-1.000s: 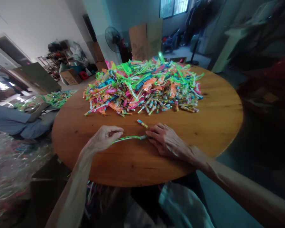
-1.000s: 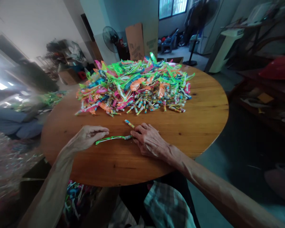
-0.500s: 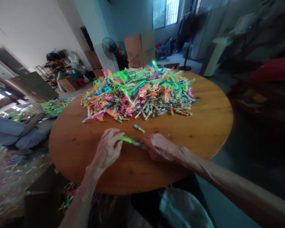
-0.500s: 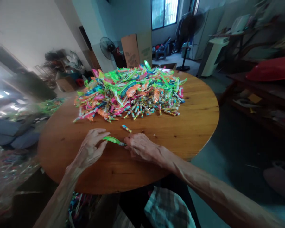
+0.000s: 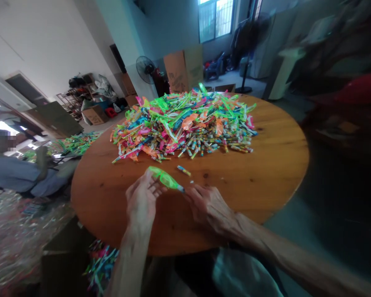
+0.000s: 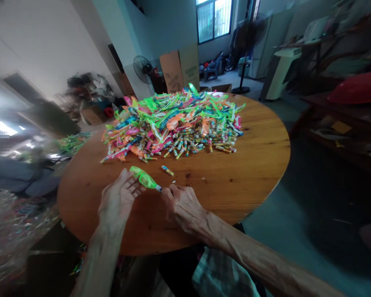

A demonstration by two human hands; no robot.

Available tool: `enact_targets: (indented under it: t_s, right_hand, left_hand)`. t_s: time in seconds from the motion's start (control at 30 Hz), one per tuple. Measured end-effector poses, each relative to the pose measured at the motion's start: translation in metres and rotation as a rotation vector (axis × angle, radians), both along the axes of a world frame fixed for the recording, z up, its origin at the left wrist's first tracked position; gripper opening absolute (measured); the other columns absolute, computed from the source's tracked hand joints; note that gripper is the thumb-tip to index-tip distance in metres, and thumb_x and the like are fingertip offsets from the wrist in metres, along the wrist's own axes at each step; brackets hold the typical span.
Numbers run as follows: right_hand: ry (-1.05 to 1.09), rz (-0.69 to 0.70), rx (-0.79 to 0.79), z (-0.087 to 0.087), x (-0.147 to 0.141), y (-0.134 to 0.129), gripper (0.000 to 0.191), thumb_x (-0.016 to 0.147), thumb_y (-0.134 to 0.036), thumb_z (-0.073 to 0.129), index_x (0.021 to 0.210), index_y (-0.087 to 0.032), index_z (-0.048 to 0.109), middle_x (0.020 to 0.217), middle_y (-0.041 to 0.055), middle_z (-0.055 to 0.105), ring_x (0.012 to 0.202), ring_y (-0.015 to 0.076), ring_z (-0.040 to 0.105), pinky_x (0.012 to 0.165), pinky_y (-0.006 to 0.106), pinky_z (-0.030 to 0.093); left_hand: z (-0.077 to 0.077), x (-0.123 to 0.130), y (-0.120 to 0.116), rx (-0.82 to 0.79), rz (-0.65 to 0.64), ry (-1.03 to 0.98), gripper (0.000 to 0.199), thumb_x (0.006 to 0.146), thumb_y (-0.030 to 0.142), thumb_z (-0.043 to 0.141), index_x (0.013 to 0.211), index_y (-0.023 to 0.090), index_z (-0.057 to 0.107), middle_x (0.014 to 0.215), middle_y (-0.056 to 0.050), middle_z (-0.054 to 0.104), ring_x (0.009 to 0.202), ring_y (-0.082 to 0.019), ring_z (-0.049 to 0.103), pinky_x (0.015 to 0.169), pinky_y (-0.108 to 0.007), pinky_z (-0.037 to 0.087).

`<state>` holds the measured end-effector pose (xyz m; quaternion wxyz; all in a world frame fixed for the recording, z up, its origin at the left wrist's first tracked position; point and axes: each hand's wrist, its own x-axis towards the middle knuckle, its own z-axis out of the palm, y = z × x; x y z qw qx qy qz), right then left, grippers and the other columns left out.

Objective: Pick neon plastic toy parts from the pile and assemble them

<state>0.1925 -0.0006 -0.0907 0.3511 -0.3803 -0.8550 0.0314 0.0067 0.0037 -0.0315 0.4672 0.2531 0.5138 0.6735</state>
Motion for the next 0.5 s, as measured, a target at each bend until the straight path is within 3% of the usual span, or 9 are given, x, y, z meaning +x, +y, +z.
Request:
enact_targets:
  t_s: [0.13,0.3,0.4,0.5]
  right_hand:
    - [0.016,-0.016,0.004,0.001,0.002,-0.004,0.019,0.097,-0.012,0.044,0.093,-0.014,0.062,0.072,0.0037,0.059,0.060,0.0143,0.045,0.057,0.029,0.027]
    - [0.015,0.023,-0.067,0.004,0.004,-0.009,0.017,0.093,-0.009,0.045,0.094,-0.015,0.061,0.076,0.0065,0.060,0.066,0.0158,0.049,0.059,0.027,0.031]
    - [0.221,0.070,-0.199,0.011,0.003,-0.011,0.018,0.096,-0.015,0.043,0.094,-0.015,0.061,0.079,0.0068,0.063,0.067,0.0148,0.051,0.061,0.027,0.034]
    - [0.437,0.155,-0.437,0.018,0.003,-0.011,0.023,0.100,-0.023,0.043,0.088,-0.015,0.062,0.071,0.0014,0.059,0.060,0.0112,0.047,0.059,0.025,0.033]
  left_hand:
    - [-0.002,0.007,0.012,-0.047,0.057,-0.063,0.031,0.061,0.023,0.087,0.079,0.011,0.065,0.068,-0.003,0.070,0.057,-0.015,0.066,0.051,-0.025,0.051]
    - [-0.004,0.016,0.018,-0.060,-0.012,-0.139,0.020,0.067,0.017,0.083,0.075,0.012,0.065,0.068,-0.001,0.069,0.059,-0.014,0.068,0.052,-0.024,0.054]
    - [-0.002,0.021,0.018,-0.048,-0.015,-0.146,0.019,0.067,0.016,0.083,0.075,0.012,0.066,0.069,0.000,0.069,0.060,-0.013,0.068,0.055,-0.024,0.055]
    - [-0.003,0.024,0.017,-0.012,-0.013,-0.103,0.022,0.064,0.017,0.085,0.075,0.012,0.067,0.070,0.000,0.069,0.060,-0.012,0.068,0.059,-0.024,0.055]
